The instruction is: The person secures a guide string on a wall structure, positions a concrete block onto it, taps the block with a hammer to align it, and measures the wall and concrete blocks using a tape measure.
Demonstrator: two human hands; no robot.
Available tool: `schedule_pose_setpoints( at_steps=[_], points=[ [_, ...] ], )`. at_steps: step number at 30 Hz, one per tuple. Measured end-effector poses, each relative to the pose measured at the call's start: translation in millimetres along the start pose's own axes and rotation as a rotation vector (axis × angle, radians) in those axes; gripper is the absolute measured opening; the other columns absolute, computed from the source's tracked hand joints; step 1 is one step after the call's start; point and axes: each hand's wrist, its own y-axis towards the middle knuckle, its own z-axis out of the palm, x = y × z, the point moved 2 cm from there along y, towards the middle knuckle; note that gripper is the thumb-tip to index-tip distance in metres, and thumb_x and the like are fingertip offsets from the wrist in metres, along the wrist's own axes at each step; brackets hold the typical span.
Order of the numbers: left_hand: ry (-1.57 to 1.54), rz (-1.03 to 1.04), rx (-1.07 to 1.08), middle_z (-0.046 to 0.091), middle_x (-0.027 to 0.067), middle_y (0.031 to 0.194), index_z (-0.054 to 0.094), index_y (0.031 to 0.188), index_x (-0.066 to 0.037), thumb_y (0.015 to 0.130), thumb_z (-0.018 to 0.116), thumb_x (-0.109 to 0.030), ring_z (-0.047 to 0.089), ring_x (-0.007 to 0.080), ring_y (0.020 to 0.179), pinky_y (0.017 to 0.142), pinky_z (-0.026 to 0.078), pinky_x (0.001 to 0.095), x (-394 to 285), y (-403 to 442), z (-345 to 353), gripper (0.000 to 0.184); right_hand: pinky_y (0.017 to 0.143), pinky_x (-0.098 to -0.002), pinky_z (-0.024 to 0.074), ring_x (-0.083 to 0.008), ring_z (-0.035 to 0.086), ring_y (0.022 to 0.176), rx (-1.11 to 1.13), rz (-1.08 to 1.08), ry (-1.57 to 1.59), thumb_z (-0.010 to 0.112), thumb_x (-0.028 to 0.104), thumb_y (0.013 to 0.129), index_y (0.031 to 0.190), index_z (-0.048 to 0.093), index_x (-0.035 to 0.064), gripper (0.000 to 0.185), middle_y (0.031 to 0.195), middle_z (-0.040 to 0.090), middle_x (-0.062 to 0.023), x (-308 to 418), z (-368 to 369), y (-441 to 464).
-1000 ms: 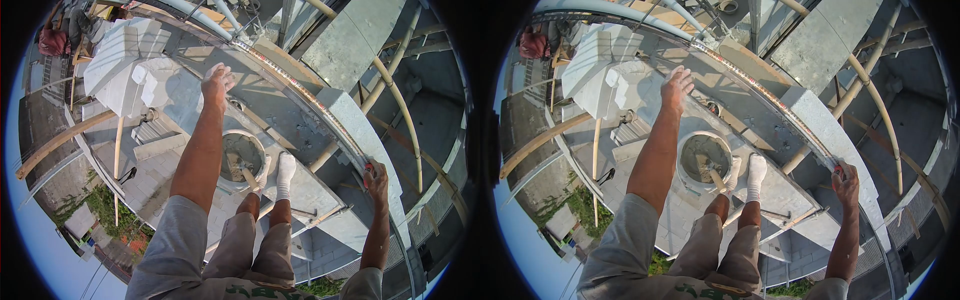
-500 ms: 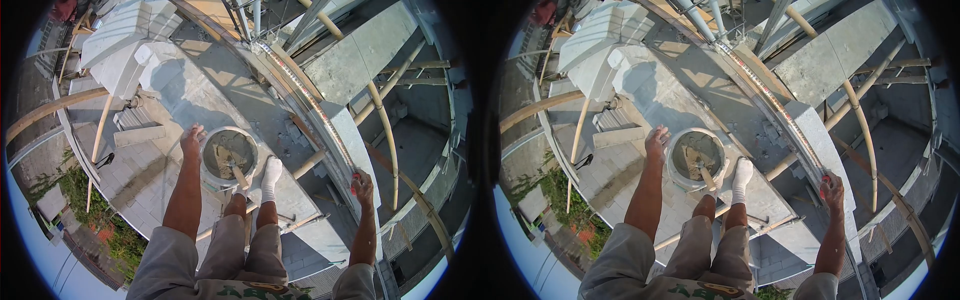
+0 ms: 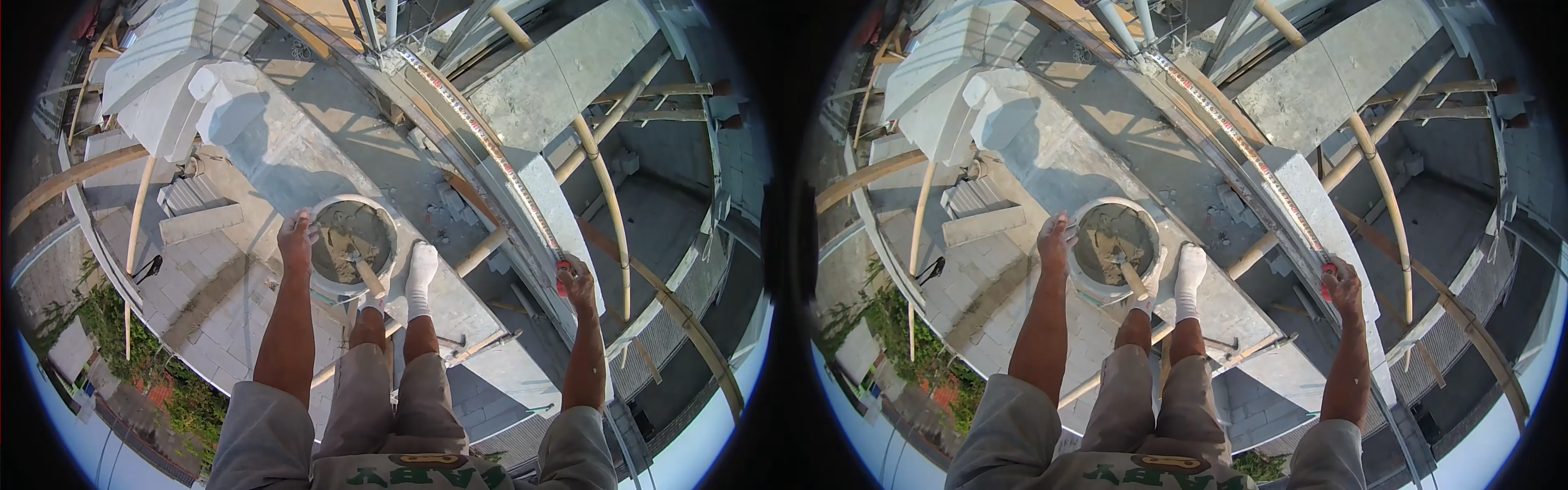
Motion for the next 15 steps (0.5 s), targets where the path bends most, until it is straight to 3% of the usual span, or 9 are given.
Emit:
schedule_pose_setpoints(
  at_steps=[3, 6, 9, 15],
  points=[
    [0.098, -0.004, 0.075, 0.062, 0.0098, 0.113, 0.056, 0.122, -0.007, 0.091, 0.060, -0.036, 0.059, 0.0238, 0.101, 0.086, 0.045, 0.0404, 14.5, 3.6, -7.8, 0.043, 0.085, -0.0357, 0.0492, -0.0287, 0.063, 0.094, -0.013, -0.049, -0.077, 0.065, 0.024, 0.075, 0.120, 0.061, 0.0037, 0.050, 0.104, 0.063, -0.0189, -6.4, 1.1, 4.9],
    [0.143, -0.022, 0.089, 0.063, 0.0092, 0.112, 0.057, 0.122, -0.007, 0.092, 0.060, -0.034, 0.059, 0.0232, 0.102, 0.086, 0.045, 0.0401, 25.3, -2.2, -10.4, 0.041, 0.085, -0.0359, 0.0492, -0.0284, 0.062, 0.094, -0.012, -0.063, -0.086, 0.066, 0.024, 0.074, 0.120, 0.061, 0.0041, 0.050, 0.103, 0.064, -0.0178, -4.8, 0.0, 5.0],
    [0.078, -0.050, 0.051, 0.064, 0.0029, 0.098, 0.058, 0.117, -0.006, 0.092, 0.060, -0.023, 0.057, 0.0133, 0.084, 0.075, 0.046, 0.0317, 26.4, -17.5, -3.8, 0.030, 0.086, -0.0359, 0.0490, -0.0291, 0.062, 0.095, 0.014, -0.061, -0.114, 0.066, 0.024, 0.073, 0.119, 0.062, 0.0044, 0.050, 0.103, 0.064, -0.0181, -1.1, -1.0, 6.4],
    [0.042, -0.049, 0.099, 0.063, 0.0016, 0.097, 0.058, 0.117, -0.006, 0.092, 0.061, -0.023, 0.057, 0.0120, 0.083, 0.072, 0.045, 0.0293, 29.9, -30.9, -0.3, 0.031, 0.090, -0.0358, 0.0482, -0.0296, 0.062, 0.102, 0.019, 0.029, -0.031, 0.066, 0.022, 0.073, 0.119, 0.062, 0.0036, 0.050, 0.107, 0.064, -0.0190, -10.7, 0.4, 9.0]
  ],
)
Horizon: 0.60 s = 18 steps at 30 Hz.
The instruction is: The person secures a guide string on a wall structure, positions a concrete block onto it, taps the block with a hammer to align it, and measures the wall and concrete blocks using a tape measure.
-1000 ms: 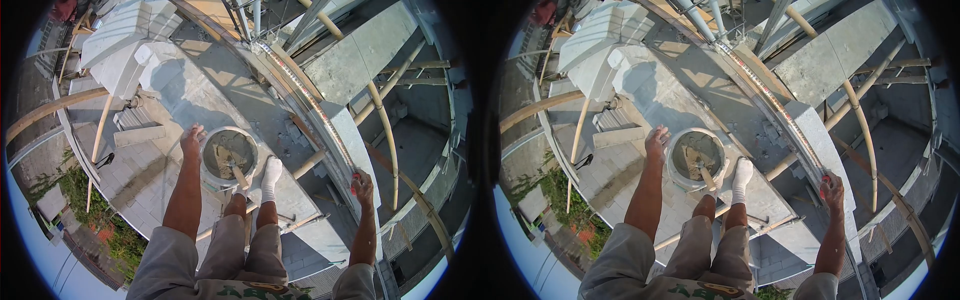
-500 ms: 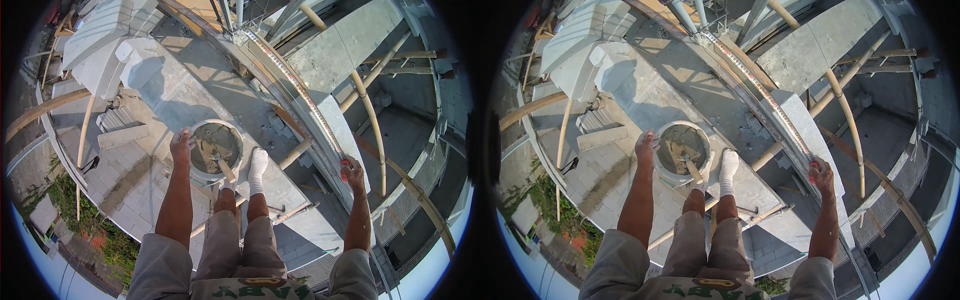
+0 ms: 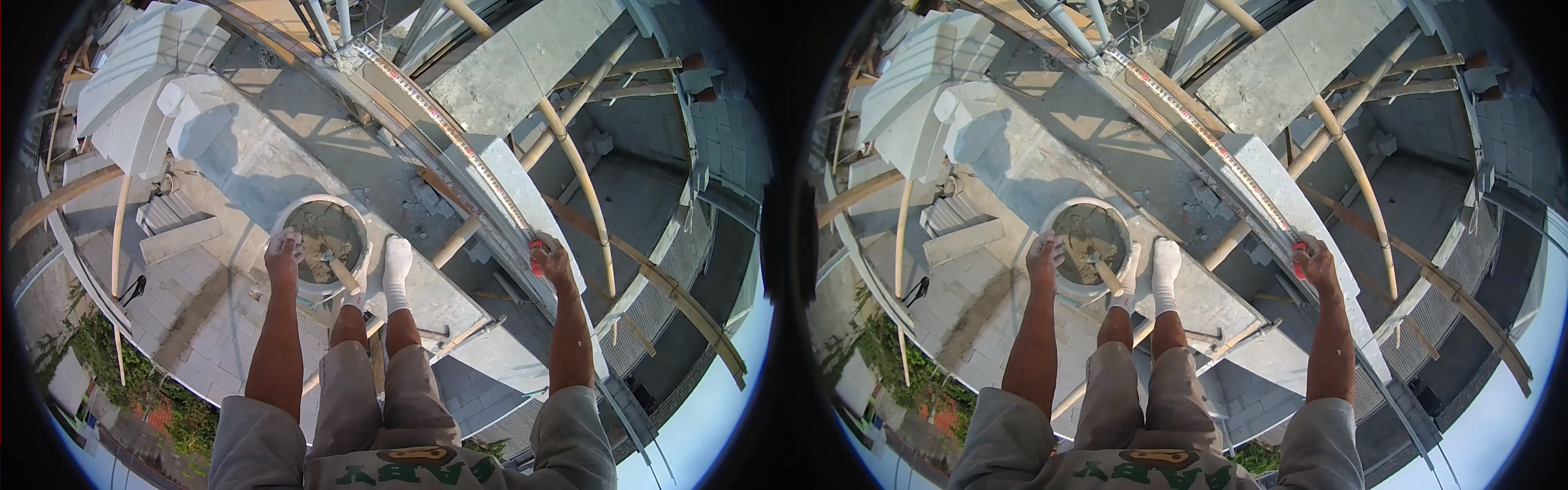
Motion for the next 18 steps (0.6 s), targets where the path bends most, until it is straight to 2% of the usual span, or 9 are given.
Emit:
schedule_pose_setpoints(
  at_steps=[3, 6, 12, 18],
  points=[
    [-0.005, 0.020, 0.015, 0.063, 0.0009, 0.097, 0.058, 0.117, -0.007, 0.091, 0.061, -0.024, 0.057, 0.0121, 0.084, 0.073, 0.045, 0.0301, 2.3, -0.3, -5.3, 0.031, 0.091, -0.0367, 0.0482, -0.0296, 0.062, 0.102, 0.010, -0.017, 0.002, 0.066, 0.023, 0.073, 0.119, 0.062, 0.0035, 0.050, 0.108, 0.064, -0.0194, 0.2, -0.1, 0.5],
    [0.096, 0.037, 0.020, 0.062, 0.0070, 0.108, 0.056, 0.124, -0.007, 0.093, 0.056, -0.030, 0.058, 0.0198, 0.095, 0.083, 0.044, 0.0395, 8.9, 5.2, -15.4, 0.038, 0.090, -0.0372, 0.0486, -0.0306, 0.063, 0.101, 0.003, -0.030, 0.041, 0.066, 0.024, 0.073, 0.119, 0.062, 0.0038, 0.050, 0.108, 0.064, -0.0201, 2.3, -2.6, -3.1],
    [0.101, 0.004, -0.010, 0.062, 0.0057, 0.105, 0.056, 0.124, -0.007, 0.092, 0.058, -0.030, 0.058, 0.0185, 0.092, 0.080, 0.044, 0.0372, 18.1, 3.2, -20.4, 0.039, 0.090, -0.0369, 0.0486, -0.0318, 0.063, 0.102, -0.020, -0.043, -0.079, 0.066, 0.025, 0.073, 0.119, 0.062, 0.0043, 0.051, 0.109, 0.064, -0.0215, 5.9, -2.2, -4.2],
    [0.028, -0.010, 0.063, 0.063, 0.0038, 0.102, 0.057, 0.121, -0.008, 0.089, 0.063, -0.030, 0.059, 0.0161, 0.086, 0.074, 0.045, 0.0331, 37.0, 3.1, -20.8, 0.040, 0.089, -0.0361, 0.0490, -0.0309, 0.064, 0.099, 0.006, 0.002, 0.012, 0.064, 0.022, 0.072, 0.118, 0.062, 0.0016, 0.051, 0.105, 0.064, -0.0218, 8.9, -2.9, -3.2]
  ],
)
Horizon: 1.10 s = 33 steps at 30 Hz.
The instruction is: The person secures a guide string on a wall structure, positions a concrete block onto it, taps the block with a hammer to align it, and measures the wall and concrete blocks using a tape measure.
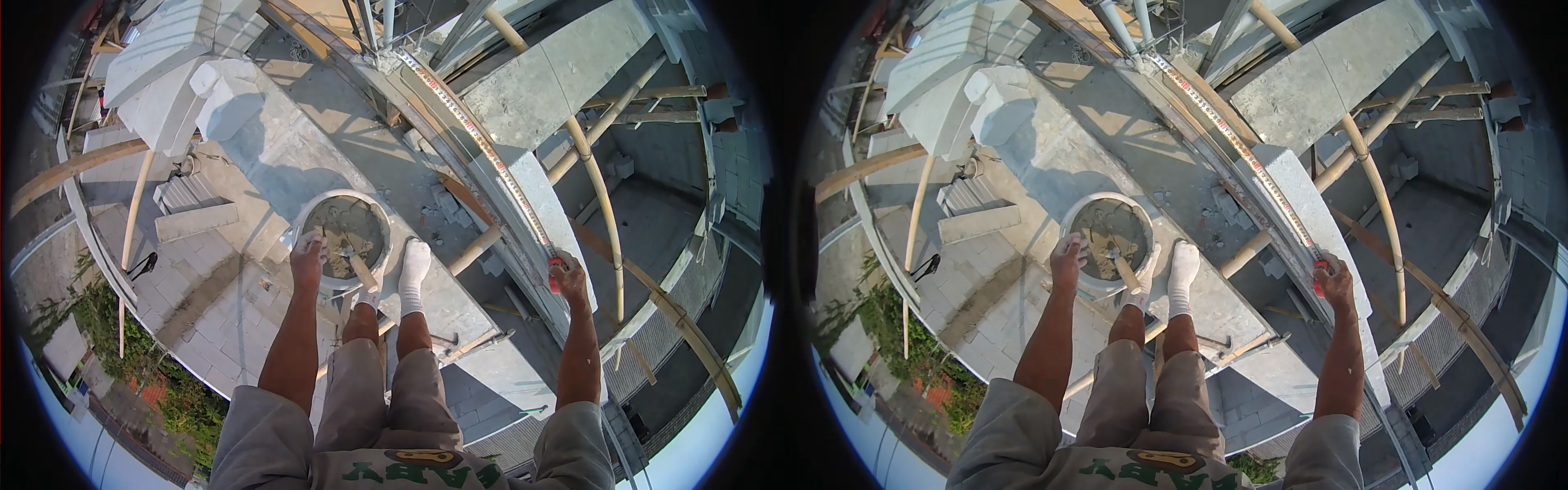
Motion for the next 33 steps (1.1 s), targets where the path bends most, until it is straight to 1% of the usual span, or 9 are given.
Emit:
schedule_pose_setpoints(
  at_steps=[4, 7, 10, 16, 20, 21, 27, 30, 33],
  points=[
    [-0.020, 0.024, -0.011, 0.062, 0.0015, 0.098, 0.057, 0.118, -0.007, 0.090, 0.063, -0.030, 0.057, 0.0144, 0.081, 0.072, 0.045, 0.0321, -2.9, -5.7, 12.6, 0.037, 0.087, -0.0360, 0.0495, -0.0303, 0.064, 0.096, -0.025, -0.044, -0.044, 0.065, 0.022, 0.071, 0.118, 0.061, 0.0013, 0.052, 0.102, 0.064, -0.0218, 1.0, -1.1, 1.1],
    [-0.101, 0.038, -0.064, 0.061, 0.0018, 0.088, 0.059, 0.112, -0.002, 0.093, 0.060, -0.014, 0.053, 0.0066, 0.072, 0.059, 0.042, 0.0206, -9.2, -10.3, 23.4, 0.023, 0.086, -0.0361, 0.0497, -0.0302, 0.064, 0.095, -0.022, -0.055, -0.075, 0.065, 0.026, 0.071, 0.118, 0.062, 0.0028, 0.053, 0.102, 0.064, -0.0212, -0.7, -0.1, 1.1],
    [-0.127, 0.071, -0.045, 0.061, 0.0021, 0.089, 0.060, 0.113, -0.002, 0.092, 0.060, -0.014, 0.055, 0.0067, 0.073, 0.059, 0.043, 0.0206, -19.5, -20.3, 21.9, 0.024, 0.082, -0.0341, 0.0497, -0.0257, 0.062, 0.090, 0.025, 0.028, 0.026, 0.062, 0.029, 0.071, 0.117, 0.061, -0.0019, 0.055, 0.101, 0.064, -0.0183, 5.5, -1.2, -5.5],
    [-0.048, 0.082, -0.089, 0.063, 0.0031, 0.087, 0.060, 0.111, -0.001, 0.092, 0.060, -0.016, 0.054, 0.0057, 0.069, 0.057, 0.042, 0.0200, -75.9, -74.0, 16.8, 0.025, 0.061, -0.0257, 0.0464, -0.0128, 0.055, 0.066, 0.190, 0.180, 0.391, 0.059, 0.026, 0.073, 0.105, 0.064, 0.0008, 0.041, 0.078, 0.059, -0.0040, 50.2, -20.1, -76.0],
    [0.105, 0.218, -0.037, 0.066, 0.0067, 0.093, 0.062, 0.110, 0.001, 0.091, 0.061, -0.020, 0.061, 0.0130, 0.077, 0.068, 0.049, 0.0260, -84.0, -99.2, 15.6, 0.029, 0.063, -0.0283, 0.0472, -0.0145, 0.057, 0.066, 0.312, 0.384, 0.583, 0.061, 0.033, 0.078, 0.096, 0.067, 0.0010, 0.037, 0.077, 0.061, -0.0044, 30.0, -16.6, -134.9],
    [0.161, 0.278, -0.038, 0.068, 0.0103, 0.096, 0.062, 0.111, 0.002, 0.091, 0.060, -0.023, 0.065, 0.0172, 0.086, 0.076, 0.050, 0.0291, -88.6, -110.1, 16.9, 0.032, 0.066, -0.0293, 0.0477, -0.0160, 0.058, 0.069, 0.263, 0.380, 0.633, 0.062, 0.036, 0.078, 0.096, 0.067, -0.0001, 0.041, 0.079, 0.063, -0.0061, 36.7, -21.5, -154.7],
    [0.109, 0.308, -0.071, 0.069, 0.0144, 0.094, 0.063, 0.109, 0.000, 0.092, 0.057, -0.028, 0.068, 0.0231, 0.087, 0.077, 0.052, 0.0326, -114.0, -186.8, 39.2, 0.033, 0.064, -0.0319, 0.0494, -0.0181, 0.061, 0.069, 0.155, 0.384, 0.568, 0.061, 0.038, 0.080, 0.098, 0.068, 0.0051, 0.038, 0.083, 0.064, -0.0074, 91.6, -51.6, -230.1],
    [0.214, 0.463, -0.050, 0.069, 0.0150, 0.093, 0.064, 0.106, 0.000, 0.092, 0.057, -0.028, 0.069, 0.0240, 0.086, 0.077, 0.052, 0.0334, -107.7, -208.3, 39.8, 0.032, 0.066, -0.0342, 0.0507, -0.0204, 0.062, 0.068, 0.180, 0.414, 0.406, 0.061, 0.041, 0.080, 0.099, 0.068, 0.0062, 0.040, 0.083, 0.064, -0.0084, 115.7, -71.9, -250.0],
    [0.114, 0.501, -0.047, 0.069, 0.0141, 0.093, 0.064, 0.106, 0.000, 0.092, 0.058, -0.029, 0.069, 0.0222, 0.085, 0.076, 0.052, 0.0336, -94.6, -217.5, 37.1, 0.032, 0.067, -0.0365, 0.0521, -0.0239, 0.064, 0.069, 0.241, 0.401, 0.470, 0.060, 0.042, 0.080, 0.102, 0.069, 0.0076, 0.041, 0.085, 0.065, -0.0110, 68.6, -57.1, -242.9]
  ],
)
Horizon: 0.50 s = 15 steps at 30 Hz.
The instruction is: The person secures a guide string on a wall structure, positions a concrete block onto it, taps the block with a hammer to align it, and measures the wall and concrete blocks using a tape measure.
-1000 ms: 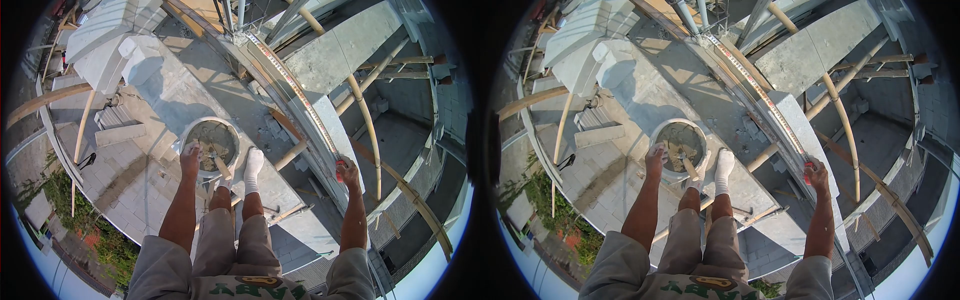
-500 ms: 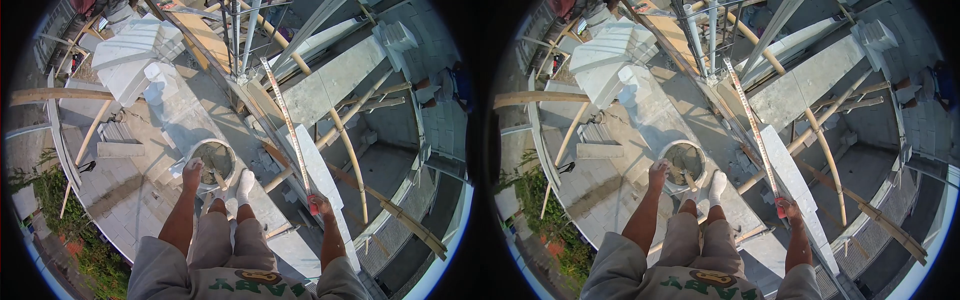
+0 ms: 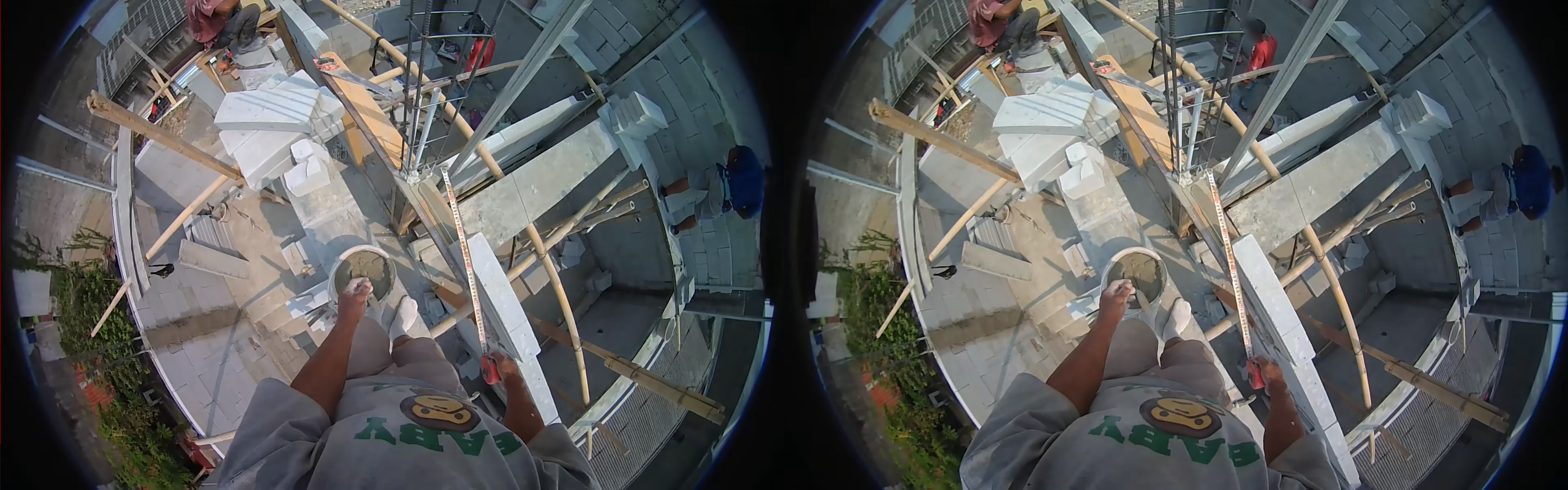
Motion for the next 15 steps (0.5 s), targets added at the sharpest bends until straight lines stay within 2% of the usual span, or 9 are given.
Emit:
schedule_pose_setpoints(
  at_steps=[1, 4, 7, 10, 13, 15],
  points=[
    [-0.038, 0.015, -0.005, 0.069, 0.0139, 0.093, 0.064, 0.106, 0.000, 0.092, 0.058, -0.029, 0.069, 0.0219, 0.085, 0.076, 0.052, 0.0336, -2.2, -4.3, -2.5, 0.032, 0.068, -0.0372, 0.0525, -0.0251, 0.065, 0.070, 0.040, -0.012, 0.060, 0.060, 0.042, 0.080, 0.103, 0.069, 0.0081, 0.042, 0.086, 0.065, -0.0121, -16.3, -1.6, 11.5],
    [-0.072, -0.025, -0.030, 0.070, 0.0132, 0.090, 0.065, 0.105, -0.001, 0.090, 0.060, -0.032, 0.068, 0.0222, 0.084, 0.074, 0.052, 0.0328, -14.1, -16.0, -16.2, 0.035, 0.079, -0.0373, 0.0502, -0.0263, 0.064, 0.088, -0.050, -0.048, -0.232, 0.056, 0.039, 0.082, 0.109, 0.066, 0.0054, 0.044, 0.096, 0.064, -0.0166, 11.9, -4.5, -19.6],
    [-0.062, -0.027, -0.043, 0.070, 0.0131, 0.088, 0.066, 0.103, -0.002, 0.090, 0.060, -0.033, 0.068, 0.0228, 0.083, 0.074, 0.051, 0.0327, -8.5, -13.7, -30.8, 0.035, 0.075, -0.0380, 0.0511, -0.0272, 0.064, 0.084, -0.126, -0.410, -0.393, 0.052, 0.033, 0.085, 0.106, 0.066, 0.0063, 0.038, 0.095, 0.064, -0.0171, -18.6, -15.0, 29.5],
    [-0.014, -0.031, -0.087, 0.070, 0.0132, 0.087, 0.066, 0.101, -0.002, 0.090, 0.059, -0.034, 0.067, 0.0232, 0.080, 0.073, 0.051, 0.0333, -12.8, -6.8, -50.8, 0.034, 0.075, -0.0397, 0.0513, -0.0292, 0.065, 0.083, -0.058, -0.664, -0.772, 0.049, 0.030, 0.086, 0.105, 0.066, 0.0051, 0.036, 0.097, 0.065, -0.0173, -4.6, -17.2, 37.0],
    [0.001, -0.007, -0.109, 0.070, 0.0132, 0.086, 0.066, 0.099, -0.001, 0.091, 0.058, -0.034, 0.067, 0.0242, 0.078, 0.073, 0.050, 0.0340, -16.8, 1.0, -70.7, 0.035, 0.076, -0.0401, 0.0512, -0.0320, 0.065, 0.082, 0.003, -0.382, -0.429, 0.050, 0.030, 0.086, 0.103, 0.067, 0.0043, 0.035, 0.099, 0.065, -0.0200, 12.1, -8.8, 48.6],
    [-0.111, 0.021, -0.117, 0.070, 0.0134, 0.086, 0.065, 0.098, 0.000, 0.091, 0.057, -0.035, 0.066, 0.0246, 0.078, 0.073, 0.050, 0.0342, -21.1, 3.8, -78.4, 0.036, 0.074, -0.0401, 0.0522, -0.0316, 0.066, 0.080, -0.020, -0.530, -0.653, 0.050, 0.029, 0.086, 0.100, 0.067, 0.0036, 0.034, 0.096, 0.066, -0.0205, 33.6, -3.0, 38.2]
  ],
)
